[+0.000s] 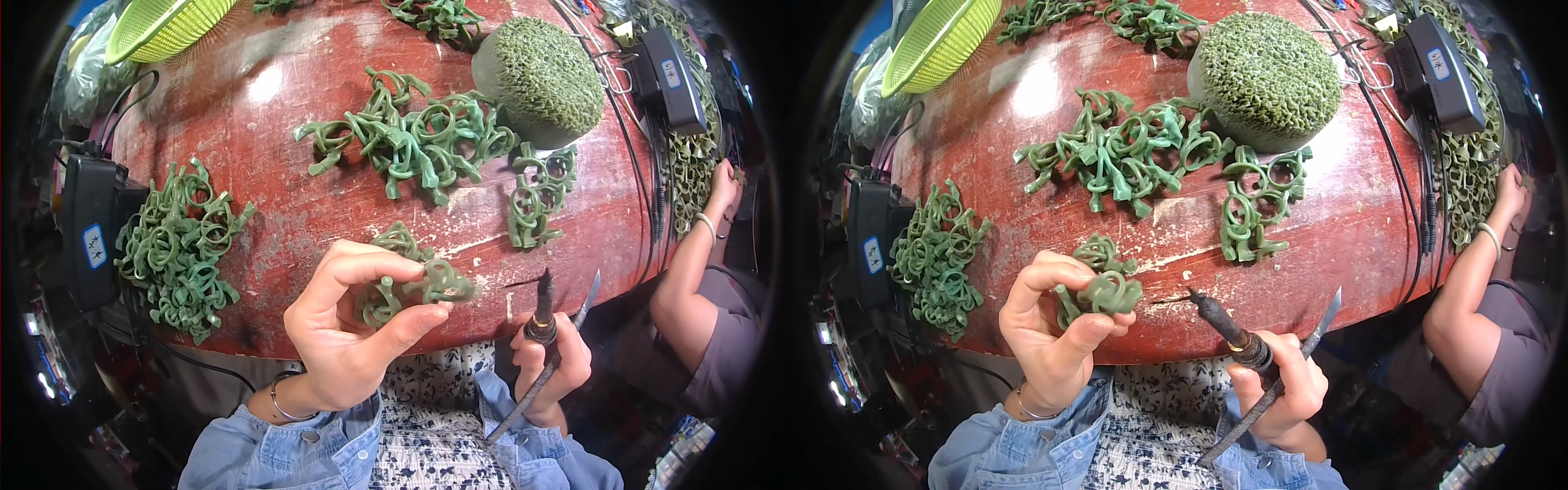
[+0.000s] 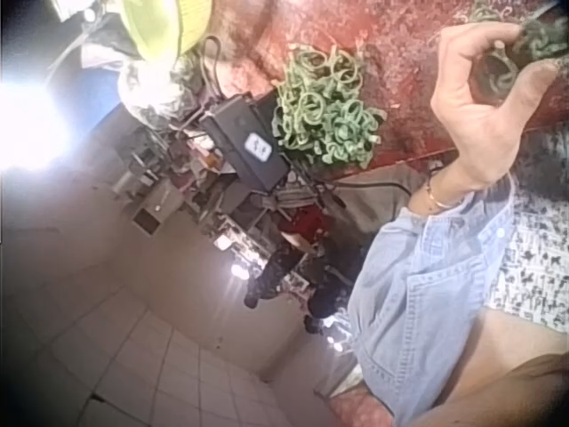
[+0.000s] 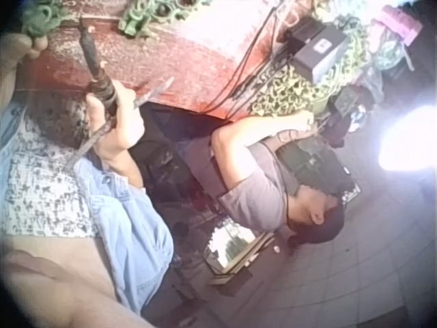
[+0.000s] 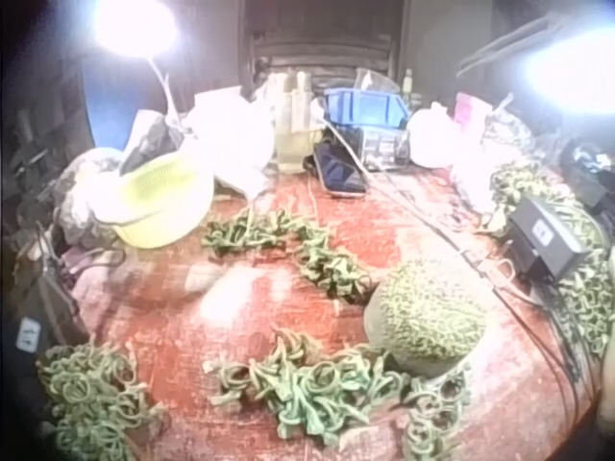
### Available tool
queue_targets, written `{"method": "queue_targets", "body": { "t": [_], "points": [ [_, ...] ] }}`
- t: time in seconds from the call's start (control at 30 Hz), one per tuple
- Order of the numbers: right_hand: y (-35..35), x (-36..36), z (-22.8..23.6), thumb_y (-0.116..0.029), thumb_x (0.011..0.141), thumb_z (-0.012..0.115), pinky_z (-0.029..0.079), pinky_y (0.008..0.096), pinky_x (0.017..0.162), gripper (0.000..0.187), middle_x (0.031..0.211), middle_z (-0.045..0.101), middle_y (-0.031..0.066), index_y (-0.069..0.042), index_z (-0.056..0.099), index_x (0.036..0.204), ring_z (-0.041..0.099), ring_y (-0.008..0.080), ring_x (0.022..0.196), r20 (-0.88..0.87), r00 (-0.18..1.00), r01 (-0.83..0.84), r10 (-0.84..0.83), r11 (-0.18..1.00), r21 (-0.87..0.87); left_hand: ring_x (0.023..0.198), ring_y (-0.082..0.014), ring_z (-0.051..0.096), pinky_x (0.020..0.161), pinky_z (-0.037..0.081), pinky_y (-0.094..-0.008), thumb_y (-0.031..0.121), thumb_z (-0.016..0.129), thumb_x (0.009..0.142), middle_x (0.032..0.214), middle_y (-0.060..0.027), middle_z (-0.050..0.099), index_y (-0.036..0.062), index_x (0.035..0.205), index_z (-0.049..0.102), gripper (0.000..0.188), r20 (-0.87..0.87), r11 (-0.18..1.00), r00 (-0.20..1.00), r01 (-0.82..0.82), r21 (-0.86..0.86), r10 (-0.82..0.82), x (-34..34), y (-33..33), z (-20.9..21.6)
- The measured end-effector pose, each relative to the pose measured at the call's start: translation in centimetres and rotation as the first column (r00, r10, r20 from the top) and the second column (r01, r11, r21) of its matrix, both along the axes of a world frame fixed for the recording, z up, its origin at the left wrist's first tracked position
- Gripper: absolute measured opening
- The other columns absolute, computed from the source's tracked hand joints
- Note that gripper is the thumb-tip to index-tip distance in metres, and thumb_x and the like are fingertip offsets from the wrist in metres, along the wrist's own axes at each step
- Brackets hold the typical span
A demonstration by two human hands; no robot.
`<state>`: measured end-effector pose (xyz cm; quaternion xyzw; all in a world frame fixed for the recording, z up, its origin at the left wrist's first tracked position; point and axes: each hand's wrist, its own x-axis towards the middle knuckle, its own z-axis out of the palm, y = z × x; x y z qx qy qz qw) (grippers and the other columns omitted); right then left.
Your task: Using a heated soldering tool to fuse and manipulate green wax loops together on a work table.
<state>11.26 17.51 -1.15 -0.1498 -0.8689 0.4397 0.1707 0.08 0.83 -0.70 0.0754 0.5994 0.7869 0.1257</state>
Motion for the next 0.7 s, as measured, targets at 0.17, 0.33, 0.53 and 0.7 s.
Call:
{"method": "queue_targets", "body": {
  "t": [0.17, 0.33, 0.53, 0.7],
  "points": [
    [-0.4, 0.3, 0.2, -0.028, 0.076, 0.065, 0.037, 0.0232, 0.046, 0.036, 0.061, 0.054, 0.0075, 0.006, 0.057, 0.086, 0.049, 0.0137, 0.049, 0.062, 0.994, 0.089, -0.085, 0.993, -0.08, 0.075, -0.0149, 0.059, 0.066, 0.049, -0.0232, -0.006, 0.066, 0.07, 0.09, -0.0111, 0.052, -0.0051, 0.092, 0.054, 0.025, 0.062, 1.0, 0.998, -0.006, 0.01, 0.005, 0.2, 0.1, 0.4],
    [-0.5, 0.2, 0.0, -0.026, 0.077, 0.065, 0.037, 0.0224, 0.046, 0.035, 0.062, 0.053, 0.0071, 0.006, 0.056, 0.086, 0.048, 0.0124, 0.05, 0.065, 0.992, 0.113, -0.106, 0.987, -0.113, 0.071, -0.0192, 0.062, 0.063, 0.051, -0.0252, -0.008, 0.061, 0.074, 0.088, -0.0121, 0.052, -0.0061, 0.091, 0.052, 0.019, 0.039, 0.996, 0.999, -0.012, 0.093, 0.009, -0.1, 0.4, 0.3],
    [-0.5, 0.2, 0.1, -0.025, 0.077, 0.064, 0.037, 0.0221, 0.047, 0.034, 0.062, 0.054, 0.0073, 0.006, 0.056, 0.086, 0.048, 0.0126, 0.05, 0.049, 0.994, 0.1, -0.095, 0.988, -0.115, 0.072, -0.0213, 0.063, 0.062, 0.053, -0.0278, -0.006, 0.056, 0.078, 0.085, -0.0142, 0.056, -0.0059, 0.093, 0.048, 0.017, 0.118, 0.988, 0.993, 0.009, 0.153, -0.028, 0.0, 0.1, 0.8],
    [-0.7, 0.3, 0.0, -0.023, 0.077, 0.064, 0.036, 0.0224, 0.047, 0.032, 0.061, 0.052, 0.0063, 0.007, 0.055, 0.085, 0.047, 0.0124, 0.05, 0.058, 0.99, 0.131, -0.125, 0.984, -0.119, 0.058, -0.0205, 0.059, 0.045, 0.048, -0.0241, 0.011, 0.054, 0.081, 0.074, -0.0133, 0.057, -0.0002, 0.091, 0.046, 0.018, 0.36, 0.996, 0.933, -0.042, 0.077, 0.012, -0.1, 0.6, 2.4]
  ]
}}
